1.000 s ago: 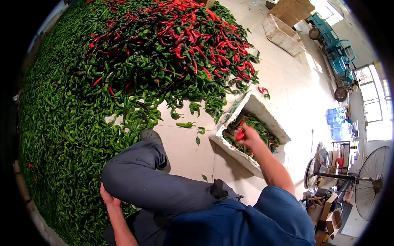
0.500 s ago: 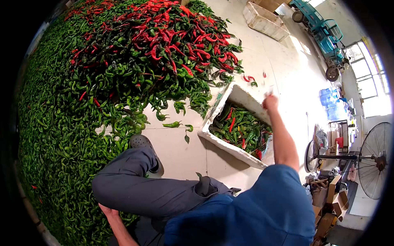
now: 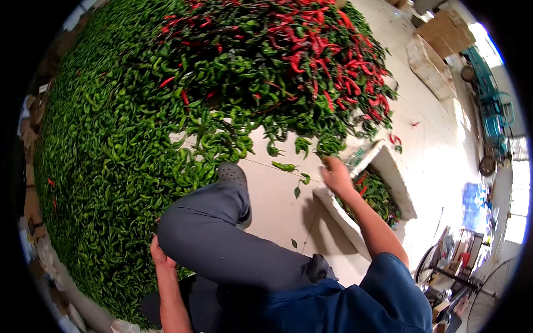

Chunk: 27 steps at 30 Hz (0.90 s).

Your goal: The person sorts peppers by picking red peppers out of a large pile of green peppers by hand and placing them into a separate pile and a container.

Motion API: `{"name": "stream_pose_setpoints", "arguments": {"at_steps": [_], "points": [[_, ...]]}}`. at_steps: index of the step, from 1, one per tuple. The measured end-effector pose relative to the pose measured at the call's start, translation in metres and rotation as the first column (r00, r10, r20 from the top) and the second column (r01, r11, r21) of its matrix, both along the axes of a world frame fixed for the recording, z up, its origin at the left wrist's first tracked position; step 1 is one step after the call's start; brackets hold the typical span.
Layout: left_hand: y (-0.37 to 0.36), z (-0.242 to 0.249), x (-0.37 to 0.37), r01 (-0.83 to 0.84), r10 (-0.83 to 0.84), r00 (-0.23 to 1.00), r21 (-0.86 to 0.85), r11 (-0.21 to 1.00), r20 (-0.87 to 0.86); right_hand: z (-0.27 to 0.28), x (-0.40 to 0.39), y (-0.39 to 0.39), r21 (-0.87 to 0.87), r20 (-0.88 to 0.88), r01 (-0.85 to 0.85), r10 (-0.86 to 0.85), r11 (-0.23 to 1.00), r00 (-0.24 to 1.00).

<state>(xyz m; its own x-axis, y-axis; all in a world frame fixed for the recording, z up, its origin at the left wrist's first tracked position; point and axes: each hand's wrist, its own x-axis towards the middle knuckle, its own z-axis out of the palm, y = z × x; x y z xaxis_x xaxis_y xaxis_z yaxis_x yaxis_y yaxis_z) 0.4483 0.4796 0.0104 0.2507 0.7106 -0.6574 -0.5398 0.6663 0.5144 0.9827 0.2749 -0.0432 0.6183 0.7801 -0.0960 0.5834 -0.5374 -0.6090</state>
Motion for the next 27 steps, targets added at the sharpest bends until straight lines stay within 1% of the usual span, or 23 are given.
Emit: {"name": "stream_pose_setpoints", "arguments": {"at_steps": [1,2,3,4,5,6,7,9,10,11,12,13,14,15,17,18,21,22,25,26,27], "points": [[0.001,0.005,0.009,0.004,-0.004,1.0,0.044,0.999,0.01,0.001,-0.021,0.041,-0.039,-0.105,-0.074,0.069,0.997,0.992],[0.004,0.001,0.006,0.026,-0.027,1.0,0.027,0.999,0.003,-0.013,-0.034,0.077,-0.151,-0.218,-0.147,0.112,0.978,0.969],[0.008,-0.002,0.006,0.042,-0.042,0.999,0.038,0.998,0.011,-0.026,-0.046,0.109,-0.242,-0.265,-0.263,0.197,0.934,0.944],[0.012,-0.004,0.007,0.056,-0.057,0.998,0.046,0.997,0.018,-0.037,-0.06,0.141,-0.233,-0.287,-0.337,0.266,0.912,0.92],[0.017,-0.006,0.009,0.07,-0.072,0.997,0.052,0.996,0.024,-0.06,-0.068,0.168,-0.242,-0.286,-0.404,0.333,0.882,0.899],[0.025,-0.005,0.015,0.061,-0.064,0.994,0.037,0.997,0.084,-0.079,-0.078,0.197,-0.228,-0.291,-0.424,0.354,0.877,0.889],[0.034,-0.004,0.021,0.051,-0.053,0.988,0.024,0.998,0.143,-0.096,-0.086,0.223,-0.249,-0.286,-0.425,0.353,0.871,0.891],[0.053,-0.009,0.033,0.039,-0.045,0.992,0.049,0.998,0.119,-0.121,-0.101,0.268,-0.221,-0.266,-0.422,0.362,0.879,0.893],[0.062,-0.018,0.035,0.084,-0.09,0.993,0.076,0.994,0.082,-0.126,-0.105,0.288,-0.191,-0.248,-0.413,0.363,0.89,0.898],[0.072,-0.026,0.038,0.088,-0.097,0.989,0.079,0.993,0.116,-0.131,-0.107,0.306,-0.163,-0.229,-0.401,0.361,0.901,0.904],[0.082,-0.034,0.041,0.095,-0.106,0.983,0.082,0.992,0.149,-0.149,-0.106,0.327,-0.218,-0.156,-0.356,0.328,0.909,0.932],[0.09,-0.041,0.045,0.103,-0.117,0.977,0.085,0.991,0.181,-0.143,-0.108,0.344,-0.211,-0.107,-0.314,0.297,0.926,0.949],[0.096,-0.044,0.052,0.109,-0.122,0.978,0.085,0.99,0.167,-0.153,-0.107,0.358,-0.214,-0.051,-0.318,0.314,0.924,0.948],[0.101,-0.052,0.057,0.111,-0.124,0.977,0.082,0.99,0.171,-0.162,-0.105,0.371,-0.219,0.006,-0.322,0.331,0.921,0.944],[0.106,-0.065,0.067,0.122,-0.134,0.974,0.074,0.99,0.18,-0.176,-0.106,0.388,-0.388,0.052,-0.314,0.36,0.866,0.931],[0.106,-0.069,0.072,0.161,-0.171,0.977,0.088,0.983,0.124,-0.18,-0.109,0.394,-0.434,0.105,-0.249,0.323,0.866,0.941],[0.103,-0.085,0.082,0.115,-0.116,0.987,0.014,0.993,0.116,-0.173,-0.109,0.396,-0.607,0.066,-0.283,0.402,0.743,0.913],[0.1,-0.092,0.081,0.108,-0.106,0.986,-0.01,0.994,0.131,-0.176,-0.107,0.391,-0.595,0.059,-0.298,0.41,0.747,0.91],[0.086,-0.116,0.078,0.082,-0.073,0.989,-0.064,0.995,0.129,-0.181,-0.084,0.378,-0.54,-0.135,-0.497,0.513,0.679,0.848],[0.082,-0.119,0.078,0.08,-0.071,0.989,-0.07,0.994,0.128,-0.178,-0.076,0.369,-0.386,-0.32,-0.464,0.356,0.797,0.878],[0.079,-0.121,0.078,0.086,-0.076,0.99,-0.075,0.994,0.117,-0.176,-0.071,0.362,-0.309,-0.394,-0.331,0.197,0.892,0.898]]}}
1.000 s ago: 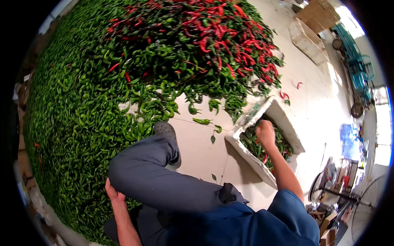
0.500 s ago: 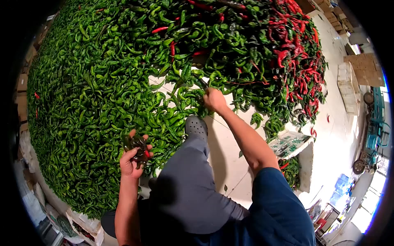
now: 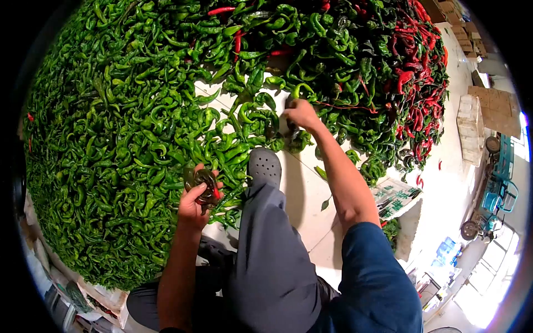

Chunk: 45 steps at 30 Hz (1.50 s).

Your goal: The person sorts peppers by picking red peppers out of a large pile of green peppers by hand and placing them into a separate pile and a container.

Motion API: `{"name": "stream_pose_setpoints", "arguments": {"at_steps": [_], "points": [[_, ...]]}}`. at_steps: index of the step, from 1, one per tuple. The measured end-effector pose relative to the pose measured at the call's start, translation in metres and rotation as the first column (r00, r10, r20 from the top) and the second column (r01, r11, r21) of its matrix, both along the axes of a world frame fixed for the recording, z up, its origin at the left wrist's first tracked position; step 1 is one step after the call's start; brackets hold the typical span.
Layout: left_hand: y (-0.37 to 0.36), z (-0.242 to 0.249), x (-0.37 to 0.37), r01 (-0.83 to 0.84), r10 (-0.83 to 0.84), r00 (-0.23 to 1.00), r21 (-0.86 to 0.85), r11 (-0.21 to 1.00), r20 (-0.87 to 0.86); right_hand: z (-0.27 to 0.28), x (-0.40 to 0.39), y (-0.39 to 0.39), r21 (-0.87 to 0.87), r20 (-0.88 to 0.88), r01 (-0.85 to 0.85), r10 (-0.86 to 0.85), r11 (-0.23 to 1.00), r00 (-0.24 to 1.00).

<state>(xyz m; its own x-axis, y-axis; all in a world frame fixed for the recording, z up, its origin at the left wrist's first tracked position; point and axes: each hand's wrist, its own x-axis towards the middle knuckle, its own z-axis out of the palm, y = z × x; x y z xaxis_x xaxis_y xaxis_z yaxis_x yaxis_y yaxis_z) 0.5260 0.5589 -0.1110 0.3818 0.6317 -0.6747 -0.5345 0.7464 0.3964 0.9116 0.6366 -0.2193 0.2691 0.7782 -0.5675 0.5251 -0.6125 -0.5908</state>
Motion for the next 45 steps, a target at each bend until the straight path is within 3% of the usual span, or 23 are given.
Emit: {"name": "stream_pose_setpoints", "arguments": {"at_steps": [2,5,8,10,12,14,15,17,20,21,22,24,26,29,30,31,32,34,36,37,40,43,45], "points": [[-0.004,-0.002,0.0,0.018,-0.018,0.999,-0.007,1.0,-0.028,0.005,0.01,-0.018,0.019,-0.436,0.349,-0.306,0.937,0.846],[-0.003,-0.007,0.002,0.034,-0.034,0.999,-0.008,0.999,-0.016,0.021,-0.004,-0.037,-0.126,-0.652,0.443,-0.41,0.888,0.638],[-0.002,-0.011,0.007,0.048,-0.047,0.999,0.011,0.999,-0.008,0.027,-0.03,-0.043,-0.127,-0.658,0.477,-0.434,0.869,0.615],[0.004,-0.014,0.011,0.058,-0.056,0.998,0.046,0.997,-0.036,0.038,-0.051,-0.04,0.035,-0.397,0.368,-0.325,0.929,0.858],[0.007,-0.016,0.015,0.074,-0.068,0.994,0.073,0.995,-0.087,0.074,-0.095,-0.033,0.14,-0.15,0.15,-0.129,0.979,0.98],[0.004,-0.032,0.023,-0.01,0.024,0.995,0.149,0.989,-0.098,0.105,-0.146,-0.039,0.197,-0.259,0.037,0.016,0.98,0.966],[0.0,-0.045,0.028,-0.09,0.111,0.988,0.191,0.978,-0.103,0.082,-0.175,-0.052,0.442,-0.332,0.035,0.127,0.896,0.935],[0.009,-0.045,0.035,-0.177,0.202,0.974,0.21,0.962,-0.102,0.139,-0.195,-0.046,0.633,-0.047,-0.42,0.574,0.65,0.818],[0.011,-0.028,0.025,0.025,0.004,0.985,0.161,0.987,-0.174,0.134,-0.145,0.007,0.262,-0.314,-0.501,0.564,0.825,0.763],[0.012,-0.02,0.023,0.011,0.001,0.993,0.101,0.995,-0.117,0.087,-0.127,0.025,0.436,-0.14,-0.27,0.361,0.859,0.922],[0.013,-0.016,0.022,-0.003,0.006,0.998,0.042,0.999,-0.061,0.063,-0.104,0.055,0.536,0.117,-0.228,0.195,0.813,0.974],[0.01,-0.019,0.015,0.007,-0.007,1.0,0.007,1.0,0.009,0.023,-0.051,0.109,0.362,0.65,-0.447,0.122,0.818,0.75],[0.009,-0.019,0.013,0.065,-0.064,0.997,0.015,0.998,-0.043,-0.005,-0.03,0.133,0.019,0.761,-0.436,0.27,0.9,0.59],[0.009,-0.019,0.01,0.073,-0.072,0.993,0.012,0.997,-0.089,-0.016,-0.038,0.137,-0.238,0.616,-0.451,0.492,0.86,0.615],[0.01,-0.019,0.01,0.071,-0.069,0.992,0.013,0.997,-0.106,-0.019,-0.042,0.131,-0.245,0.483,-0.399,0.468,0.884,0.74],[0.01,-0.019,0.008,0.054,-0.052,0.995,0.011,0.999,-0.088,-0.026,-0.043,0.121,-0.227,0.325,-0.504,0.553,0.833,0.767],[0.012,-0.013,0.008,0.015,-0.017,0.997,-0.02,1.0,-0.07,-0.045,-0.048,0.108,-0.242,0.225,-0.647,0.691,0.723,0.687],[0.009,-0.02,0.004,-0.003,-0.001,0.998,-0.063,0.998,-0.067,-0.008,-0.071,0.078,0.057,-0.037,-0.796,0.798,0.602,0.601],[0.006,-0.024,0.003,-0.02,0.009,0.996,-0.116,0.993,-0.088,-0.026,-0.068,0.076,0.153,0.227,-0.73,0.695,0.666,0.682],[0.006,-0.022,0.004,-0.018,0.004,0.995,-0.144,0.989,-0.097,0.002,-0.065,0.086,0.161,0.439,-0.627,0.513,0.763,0.738],[0.005,-0.027,0.006,0.021,-0.028,0.998,-0.134,0.991,-0.054,0.035,-0.028,0.135,0.207,0.783,-0.348,0.058,0.914,0.619],[0.014,-0.018,0.008,0.015,-0.025,0.997,-0.126,0.992,-0.073,0.007,-0.015,0.139,0.096,0.92,-0.466,0.1,0.879,0.378],[0.018,-0.013,0.005,0.019,-0.034,0.99,-0.107,0.994,-0.137,0.005,-0.011,0.135,0.072,0.918,-0.449,0.117,0.891,0.379]]}}
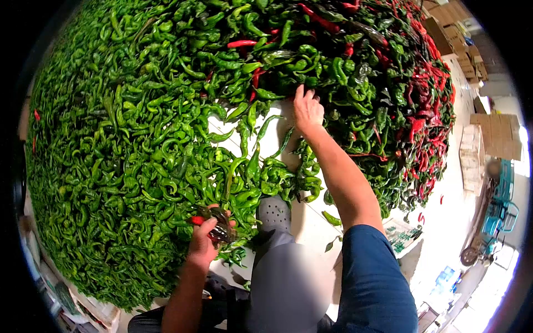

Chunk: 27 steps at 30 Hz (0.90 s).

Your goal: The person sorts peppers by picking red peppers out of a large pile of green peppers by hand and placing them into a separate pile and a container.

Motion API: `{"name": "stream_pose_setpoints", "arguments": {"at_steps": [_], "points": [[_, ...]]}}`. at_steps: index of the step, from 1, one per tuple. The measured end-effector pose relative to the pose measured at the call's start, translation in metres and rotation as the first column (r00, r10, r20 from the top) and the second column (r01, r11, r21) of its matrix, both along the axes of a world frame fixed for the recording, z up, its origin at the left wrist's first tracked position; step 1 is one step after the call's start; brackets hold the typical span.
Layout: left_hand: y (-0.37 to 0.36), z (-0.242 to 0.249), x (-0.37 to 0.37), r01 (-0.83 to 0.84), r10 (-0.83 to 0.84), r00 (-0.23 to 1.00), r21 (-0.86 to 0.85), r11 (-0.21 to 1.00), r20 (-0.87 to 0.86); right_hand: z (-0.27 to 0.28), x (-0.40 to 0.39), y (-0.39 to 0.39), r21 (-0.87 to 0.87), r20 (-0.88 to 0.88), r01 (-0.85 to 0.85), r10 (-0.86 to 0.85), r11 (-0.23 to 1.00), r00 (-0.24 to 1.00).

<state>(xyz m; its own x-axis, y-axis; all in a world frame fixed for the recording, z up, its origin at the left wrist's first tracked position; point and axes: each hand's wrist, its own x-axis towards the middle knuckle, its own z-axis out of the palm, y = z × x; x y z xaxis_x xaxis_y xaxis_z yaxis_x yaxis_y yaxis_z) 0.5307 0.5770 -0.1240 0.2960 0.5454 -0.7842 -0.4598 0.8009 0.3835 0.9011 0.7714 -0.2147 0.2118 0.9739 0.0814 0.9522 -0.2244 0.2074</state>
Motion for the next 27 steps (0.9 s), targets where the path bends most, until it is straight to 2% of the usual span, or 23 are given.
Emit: {"name": "stream_pose_setpoints", "arguments": {"at_steps": [2,5,6,7,9,11,12,13,14,15,17,18,19,21,25,26,27], "points": [[0.003,0.004,-0.006,-0.051,0.051,0.999,-0.021,0.998,0.01,0.0,-0.001,0.009,-0.031,-0.045,0.031,-0.032,0.999,0.998],[0.0,-0.003,-0.018,-0.052,0.052,0.999,-0.023,0.998,0.014,0.0,0.006,0.029,-0.213,-0.188,0.115,-0.156,0.97,0.97],[-0.003,-0.004,-0.02,-0.059,0.059,0.998,-0.025,0.998,0.026,-0.012,0.008,0.031,-0.112,-0.198,0.166,-0.186,0.98,0.962],[-0.005,-0.004,-0.021,-0.067,0.068,0.997,-0.029,0.997,0.039,-0.009,0.006,0.027,-0.111,-0.233,0.188,-0.209,0.976,0.95],[-0.007,0.0,-0.02,-0.052,0.054,0.997,-0.029,0.998,0.053,0.004,0.001,0.015,-0.018,-0.31,0.153,-0.151,0.988,0.939],[-0.011,-0.002,-0.018,-0.06,0.062,0.997,-0.047,0.997,0.047,0.012,-0.009,-0.01,-0.042,-0.436,-0.053,0.029,0.998,0.899],[-0.016,-0.014,-0.018,-0.061,0.062,0.998,-0.036,0.998,0.03,0.022,-0.009,-0.027,-0.126,-0.583,-0.189,0.082,0.974,0.809],[-0.016,-0.015,-0.016,-0.062,0.065,0.997,-0.048,0.997,0.047,0.027,-0.02,-0.037,-0.276,-0.706,-0.136,-0.105,0.951,0.7],[-0.015,-0.015,-0.012,-0.062,0.066,0.996,-0.063,0.996,0.063,0.038,-0.026,-0.048,-0.322,-0.891,-0.109,-0.262,0.94,0.371],[-0.014,-0.013,-0.007,-0.058,0.065,0.995,-0.081,0.995,0.079,0.05,-0.029,-0.061,-0.376,-0.925,-0.093,-0.379,0.922,-0.021],[-0.012,-0.01,0.001,-0.038,0.043,0.998,-0.117,0.992,0.043,0.088,-0.035,-0.081,-0.427,-0.74,-0.104,-0.413,0.898,-0.531],[-0.012,-0.011,0.003,-0.024,0.028,0.998,-0.091,0.996,0.049,0.09,-0.033,-0.091,-0.416,-0.667,-0.112,-0.386,0.902,-0.637],[-0.012,-0.011,0.005,-0.009,0.013,0.998,-0.063,0.998,0.056,0.095,-0.03,-0.099,-0.357,-0.621,-0.127,-0.337,0.926,-0.708],[-0.011,-0.008,0.011,0.016,-0.016,0.999,0.005,1.0,0.036,0.105,-0.025,-0.118,-0.341,-0.595,-0.05,-0.257,0.939,-0.761],[-0.013,-0.011,0.013,0.018,-0.03,0.99,0.084,0.996,0.135,0.126,-0.008,-0.15,-0.32,-0.678,0.028,-0.208,0.947,-0.704],[-0.013,-0.013,0.014,0.004,-0.019,0.981,0.08,0.997,0.192,0.131,0.0,-0.159,-0.35,-0.703,0.03,-0.241,0.936,-0.67],[-0.015,-0.014,0.015,0.009,-0.024,0.99,0.107,0.994,0.137,0.137,0.006,-0.17,-0.353,-0.686,0.045,-0.225,0.935,-0.691]]}}
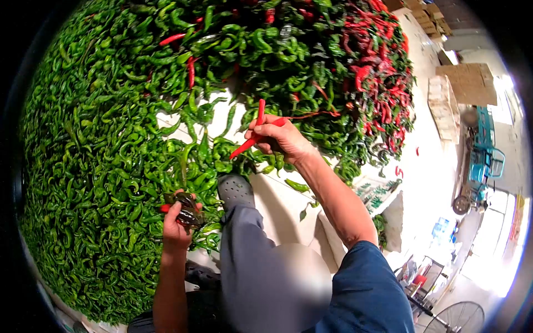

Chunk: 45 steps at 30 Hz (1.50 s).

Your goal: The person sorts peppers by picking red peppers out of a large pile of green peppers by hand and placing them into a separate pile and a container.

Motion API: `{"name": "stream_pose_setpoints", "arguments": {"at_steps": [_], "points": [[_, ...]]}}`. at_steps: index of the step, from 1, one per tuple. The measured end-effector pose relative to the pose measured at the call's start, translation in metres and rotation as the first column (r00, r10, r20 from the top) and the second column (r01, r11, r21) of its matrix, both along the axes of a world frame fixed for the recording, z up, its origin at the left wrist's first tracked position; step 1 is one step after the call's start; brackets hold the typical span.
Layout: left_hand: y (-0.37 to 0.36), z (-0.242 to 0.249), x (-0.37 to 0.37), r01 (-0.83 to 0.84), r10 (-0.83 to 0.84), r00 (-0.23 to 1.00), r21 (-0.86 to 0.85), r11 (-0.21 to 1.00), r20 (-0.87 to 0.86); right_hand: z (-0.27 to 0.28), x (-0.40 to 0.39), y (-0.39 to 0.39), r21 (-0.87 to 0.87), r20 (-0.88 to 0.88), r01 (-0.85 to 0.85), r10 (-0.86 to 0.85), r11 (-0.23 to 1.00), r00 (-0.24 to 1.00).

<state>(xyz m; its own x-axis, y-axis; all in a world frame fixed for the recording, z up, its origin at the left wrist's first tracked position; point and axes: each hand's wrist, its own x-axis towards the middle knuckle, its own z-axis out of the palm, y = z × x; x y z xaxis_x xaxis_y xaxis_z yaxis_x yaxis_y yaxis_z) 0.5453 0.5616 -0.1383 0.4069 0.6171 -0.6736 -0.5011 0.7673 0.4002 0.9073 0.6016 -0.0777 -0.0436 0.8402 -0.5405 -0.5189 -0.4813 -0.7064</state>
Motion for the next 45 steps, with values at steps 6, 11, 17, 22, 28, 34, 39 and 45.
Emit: {"name": "stream_pose_setpoints", "arguments": {"at_steps": [6,11,17,22,28,34,39,45], "points": [[0.001,0.04,0.011,-0.015,0.015,0.999,-0.004,1.0,0.046,0.084,0.061,-0.12,-0.184,0.317,0.089,-0.027,0.979,0.948],[0.001,0.062,0.017,0.023,-0.025,0.999,0.051,0.998,0.048,0.137,0.107,-0.233,-0.254,0.424,0.229,-0.105,0.94,0.9],[0.008,0.115,0.01,0.079,-0.09,0.994,0.16,0.984,0.067,0.168,0.114,-0.302,-0.254,0.492,0.22,-0.07,0.942,0.868],[0.006,0.153,-0.029,0.047,-0.055,0.998,0.265,0.963,0.02,0.157,0.142,-0.374,-0.39,0.731,0.127,0.223,0.912,0.645],[-0.002,0.199,-0.105,0.027,-0.028,1.0,0.366,0.93,-0.003,0.13,0.18,-0.452,-0.453,0.816,0.401,0.551,0.796,-0.173],[-0.034,0.236,-0.108,-0.128,0.075,0.988,0.432,0.893,0.137,0.144,0.043,-0.271,-0.167,0.621,0.175,-0.034,0.97,0.783],[-0.074,0.275,-0.101,-0.287,0.127,0.928,0.453,0.844,0.351,0.246,-0.114,-0.146,0.323,-0.146,-0.141,0.197,0.936,0.969],[-0.138,0.3,-0.105,-0.353,0.11,0.85,0.402,0.845,0.515,0.286,-0.237,-0.112,0.489,-0.335,-0.334,0.527,0.806,0.781]]}}
